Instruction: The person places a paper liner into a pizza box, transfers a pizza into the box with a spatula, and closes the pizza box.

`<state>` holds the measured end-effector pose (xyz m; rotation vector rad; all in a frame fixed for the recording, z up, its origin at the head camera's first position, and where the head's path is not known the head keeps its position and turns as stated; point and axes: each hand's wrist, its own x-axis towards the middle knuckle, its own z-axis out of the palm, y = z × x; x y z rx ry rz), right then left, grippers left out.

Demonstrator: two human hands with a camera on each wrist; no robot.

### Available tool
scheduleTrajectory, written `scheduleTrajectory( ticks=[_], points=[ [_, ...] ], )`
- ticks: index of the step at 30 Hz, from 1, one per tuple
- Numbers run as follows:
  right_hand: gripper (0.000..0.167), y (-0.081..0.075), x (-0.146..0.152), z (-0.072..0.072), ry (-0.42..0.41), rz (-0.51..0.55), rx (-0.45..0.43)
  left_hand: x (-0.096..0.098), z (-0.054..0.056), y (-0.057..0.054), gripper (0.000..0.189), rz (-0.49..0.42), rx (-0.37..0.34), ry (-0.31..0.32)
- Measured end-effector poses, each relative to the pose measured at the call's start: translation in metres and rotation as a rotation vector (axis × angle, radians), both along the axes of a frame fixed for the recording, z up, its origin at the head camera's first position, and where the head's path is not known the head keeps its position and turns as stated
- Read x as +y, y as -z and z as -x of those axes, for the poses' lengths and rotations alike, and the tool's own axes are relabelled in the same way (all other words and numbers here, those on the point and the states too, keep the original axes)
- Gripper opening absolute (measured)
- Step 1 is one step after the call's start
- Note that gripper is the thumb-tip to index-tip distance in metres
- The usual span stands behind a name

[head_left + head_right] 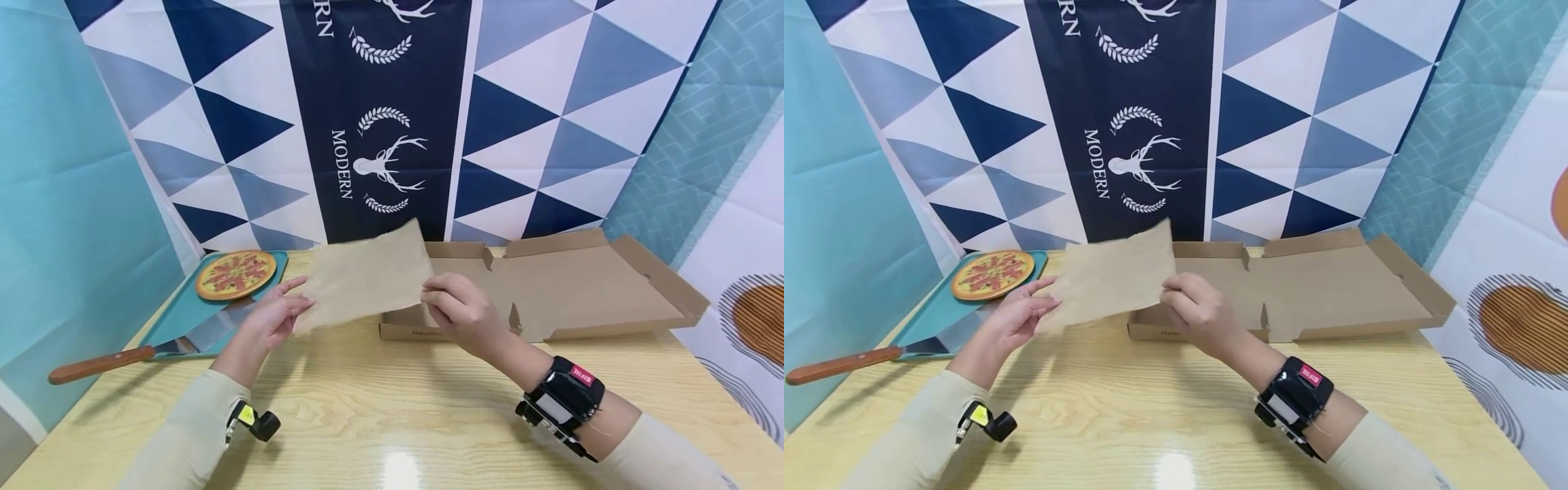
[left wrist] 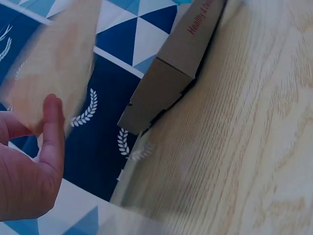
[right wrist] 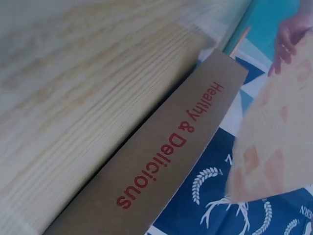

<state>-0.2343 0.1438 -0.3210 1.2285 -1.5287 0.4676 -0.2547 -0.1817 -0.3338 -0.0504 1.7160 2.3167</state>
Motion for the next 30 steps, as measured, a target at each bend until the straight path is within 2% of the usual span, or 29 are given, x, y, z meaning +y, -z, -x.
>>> scheduleTrajectory(
  ticks=[3,9,13,17,18,19,21,24,25,27,30],
  points=[
    [0.018,0.001,0.005,-0.002,0.004,-0.013,-0.028,0.003,0.001,-0.002,0.07,-0.002,0.039,-0.012],
    [0.022,0.002,0.019,-0.006,0.055,-0.049,-0.037,0.008,0.002,-0.006,0.069,-0.027,0.071,-0.035],
    [0.024,0.003,0.029,-0.006,0.097,-0.046,-0.068,0.01,0.001,-0.008,0.067,0.007,0.09,-0.077],
    [0.008,0.005,0.04,-0.005,0.152,-0.01,-0.178,0.011,0.001,-0.01,0.066,0.023,0.103,-0.105],
    [0.009,0.004,0.041,-0.005,0.177,0.02,-0.259,0.011,0.001,-0.01,0.066,0.024,0.107,-0.108],
    [0.011,0.003,0.043,-0.005,0.188,0.059,-0.393,0.011,0.001,-0.01,0.066,0.024,0.109,-0.107],
    [0.016,-0.001,0.044,-0.005,0.149,0.166,-0.765,0.011,0.001,-0.01,0.065,0.025,0.115,-0.1],
    [0.026,-0.012,0.045,-0.004,-0.047,0.434,-1.359,0.012,0.001,-0.009,0.065,0.046,0.111,-0.088],
    [0.031,-0.016,0.045,-0.003,-0.125,0.521,-1.515,0.012,0.002,-0.009,0.065,0.054,0.109,-0.083],
    [0.04,-0.021,0.046,0.002,-0.245,0.619,-1.715,0.014,0.002,-0.009,0.066,0.067,0.101,-0.079],
    [0.048,-0.026,0.045,0.008,-0.314,0.661,-1.88,0.017,0.003,-0.009,0.066,0.086,0.092,-0.079]
  ],
)
